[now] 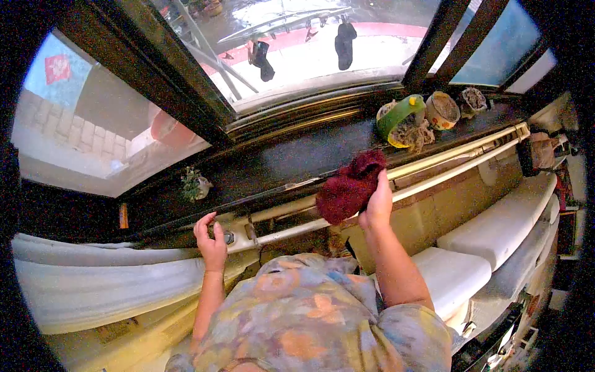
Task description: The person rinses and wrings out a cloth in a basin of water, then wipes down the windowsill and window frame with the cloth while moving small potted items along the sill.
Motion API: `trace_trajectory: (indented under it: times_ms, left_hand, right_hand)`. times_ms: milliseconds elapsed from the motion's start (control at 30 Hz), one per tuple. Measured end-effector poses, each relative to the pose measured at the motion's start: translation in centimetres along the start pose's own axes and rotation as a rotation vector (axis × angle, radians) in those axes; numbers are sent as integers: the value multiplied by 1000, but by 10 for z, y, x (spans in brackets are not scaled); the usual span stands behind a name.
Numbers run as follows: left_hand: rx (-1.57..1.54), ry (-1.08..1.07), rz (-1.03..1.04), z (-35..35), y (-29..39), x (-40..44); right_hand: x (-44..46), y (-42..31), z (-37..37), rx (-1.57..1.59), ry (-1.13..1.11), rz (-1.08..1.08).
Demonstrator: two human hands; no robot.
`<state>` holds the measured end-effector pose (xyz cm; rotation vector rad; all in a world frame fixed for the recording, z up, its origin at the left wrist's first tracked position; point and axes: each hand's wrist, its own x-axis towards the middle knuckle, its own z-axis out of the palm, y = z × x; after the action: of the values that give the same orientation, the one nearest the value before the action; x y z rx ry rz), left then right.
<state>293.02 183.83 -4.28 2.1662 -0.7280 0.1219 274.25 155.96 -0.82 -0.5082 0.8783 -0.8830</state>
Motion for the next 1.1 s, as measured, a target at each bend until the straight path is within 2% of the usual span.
trace_trajectory:
  times_ms: [33,100,133,233,333,400,533,567,700,900,1033,1100]
  left_hand:
    - [-27,-4,-12,1,-1,1]
    - [-60,-24,-26,1,-2,3]
    - [-90,-43,-45,0,-3,3]
    - [-260,-103,-153,3,-10,1]
    - [-262,-135,-92,3,-19,-4]
    - [-266,-163,-103,0,-23,-5]
    - [-312,-207,-152,-1,-15,-1]
    - [-336,-216,-170,0,-11,2]
    - [-403,-214,-209,9,5,8]
    - [-421,-231,-220,36,29,16]
    - [-431,-206,-223,53,47,18]
    - [-423,-160,-228,63,59,19]
  right_hand:
    - [-6,6,-3,4,3,-3]
    - [-14,24,-17,153,4,384]
    - [-15,36,-25,241,-102,559]
    - [-29,71,-12,226,-218,721]
    - [-32,110,9,113,-330,839]
    - [-29,132,27,-31,-206,893]
    - [-2,154,29,32,-198,885]
    - [9,156,23,7,-139,820]
    - [31,95,5,-22,-139,807]
    - [95,51,-48,-79,-165,833]
    - [103,2,-61,6,-139,839]
    - [115,-13,-79,-14,-62,765]
